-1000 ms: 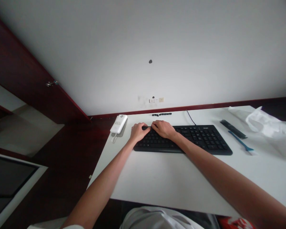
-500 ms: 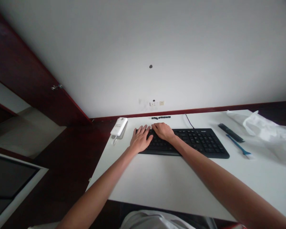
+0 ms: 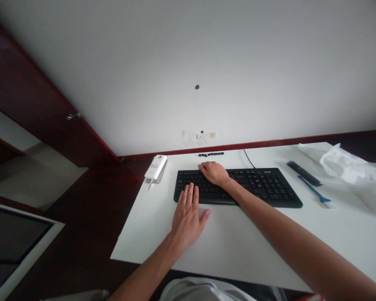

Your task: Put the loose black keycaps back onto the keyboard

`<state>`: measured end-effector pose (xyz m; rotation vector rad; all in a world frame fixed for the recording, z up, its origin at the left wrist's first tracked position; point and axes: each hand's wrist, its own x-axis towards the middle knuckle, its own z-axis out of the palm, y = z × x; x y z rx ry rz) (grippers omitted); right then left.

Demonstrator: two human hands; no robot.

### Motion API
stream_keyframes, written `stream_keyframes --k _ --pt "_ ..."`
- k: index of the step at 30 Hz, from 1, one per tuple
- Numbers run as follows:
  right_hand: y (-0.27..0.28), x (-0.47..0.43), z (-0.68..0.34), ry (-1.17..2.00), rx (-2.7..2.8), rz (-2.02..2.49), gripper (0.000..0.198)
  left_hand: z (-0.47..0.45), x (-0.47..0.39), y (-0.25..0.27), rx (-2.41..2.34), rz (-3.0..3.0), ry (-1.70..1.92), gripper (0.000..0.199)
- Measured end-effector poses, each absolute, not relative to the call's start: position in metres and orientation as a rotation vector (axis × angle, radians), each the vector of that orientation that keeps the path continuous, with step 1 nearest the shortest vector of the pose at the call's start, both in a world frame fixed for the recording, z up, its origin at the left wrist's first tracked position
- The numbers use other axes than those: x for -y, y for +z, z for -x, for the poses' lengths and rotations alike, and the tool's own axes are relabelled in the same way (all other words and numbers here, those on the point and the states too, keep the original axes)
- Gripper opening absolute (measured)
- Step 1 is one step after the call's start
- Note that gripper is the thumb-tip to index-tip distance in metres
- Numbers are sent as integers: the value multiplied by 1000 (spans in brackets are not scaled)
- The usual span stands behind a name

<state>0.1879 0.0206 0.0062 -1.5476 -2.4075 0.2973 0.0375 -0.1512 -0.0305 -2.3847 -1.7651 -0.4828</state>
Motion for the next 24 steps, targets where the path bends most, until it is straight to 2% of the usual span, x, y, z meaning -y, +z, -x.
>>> stream_keyframes --k 11,24 --pt "5 -21 -188 303 2414 1528 53 -48 190 -35 1834 2311 -561 89" --pt "6 -22 -189 301 2428 1485 51 -39 149 -28 1810 2350 -463 91"
